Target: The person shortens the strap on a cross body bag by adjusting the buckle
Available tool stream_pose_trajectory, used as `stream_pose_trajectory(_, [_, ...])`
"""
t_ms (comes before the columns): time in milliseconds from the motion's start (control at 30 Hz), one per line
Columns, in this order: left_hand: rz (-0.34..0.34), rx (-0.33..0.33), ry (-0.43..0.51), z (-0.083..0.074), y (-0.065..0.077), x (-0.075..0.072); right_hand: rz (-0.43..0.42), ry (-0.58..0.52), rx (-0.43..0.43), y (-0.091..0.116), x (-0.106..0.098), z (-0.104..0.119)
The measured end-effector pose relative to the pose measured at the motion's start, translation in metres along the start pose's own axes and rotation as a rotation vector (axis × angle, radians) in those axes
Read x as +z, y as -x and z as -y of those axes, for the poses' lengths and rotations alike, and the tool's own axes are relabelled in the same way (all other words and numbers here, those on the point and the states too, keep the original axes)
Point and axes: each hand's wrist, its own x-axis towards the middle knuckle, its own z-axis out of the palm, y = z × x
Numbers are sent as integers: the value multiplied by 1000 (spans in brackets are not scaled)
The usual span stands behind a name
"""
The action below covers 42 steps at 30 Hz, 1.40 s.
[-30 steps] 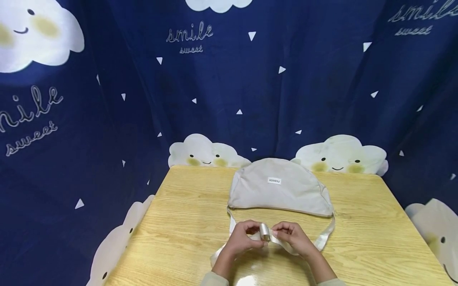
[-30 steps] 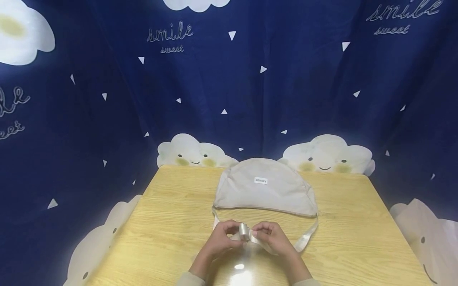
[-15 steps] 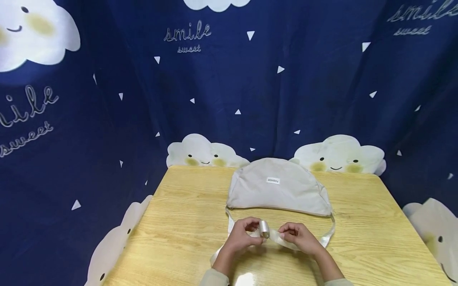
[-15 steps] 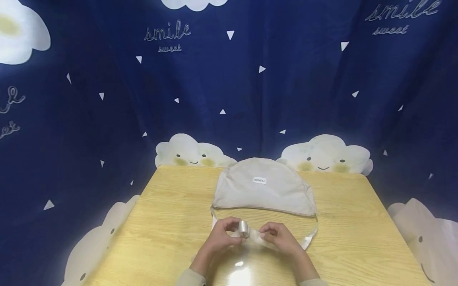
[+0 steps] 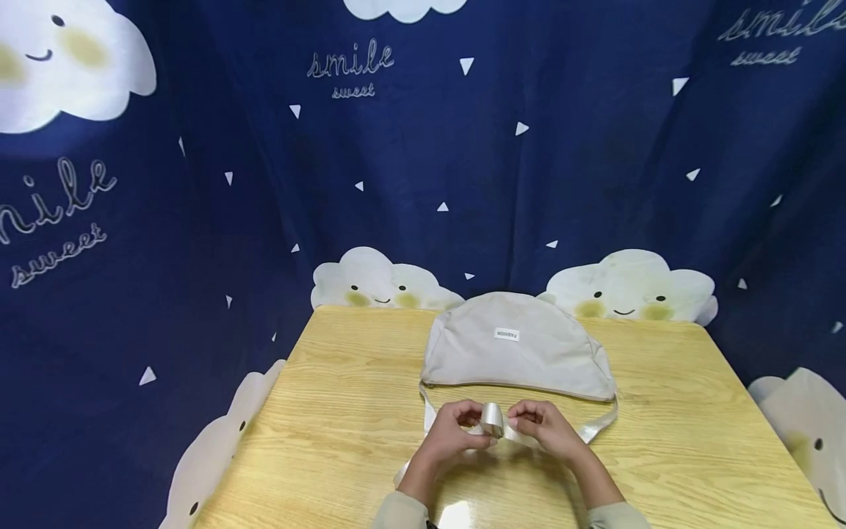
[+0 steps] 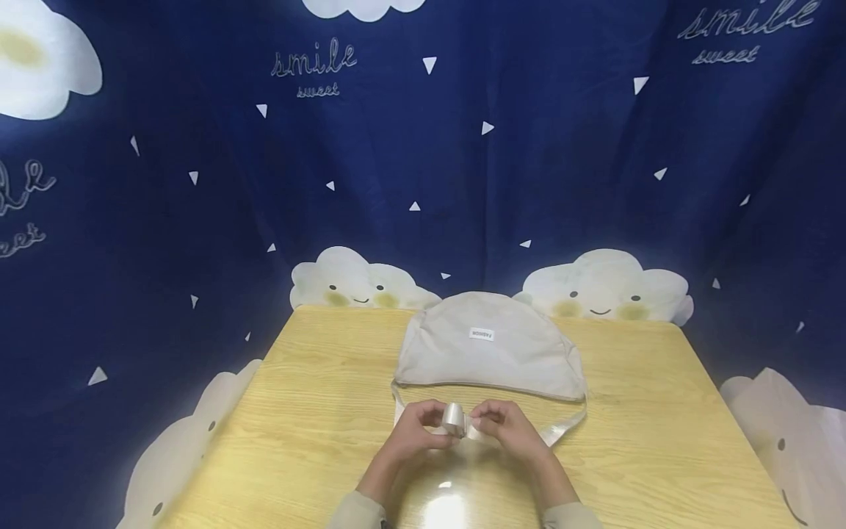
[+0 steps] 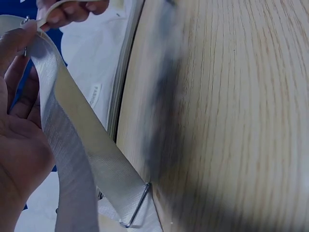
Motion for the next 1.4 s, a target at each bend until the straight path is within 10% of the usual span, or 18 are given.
stream_pose_trajectory(600, [-18,48,-17,5,1,8,59,-35,127,16,-20,-12])
stream_pose_trajectory(1400, [-5,38,-25,7,-5,7,45,-11,78,0,-17,-9])
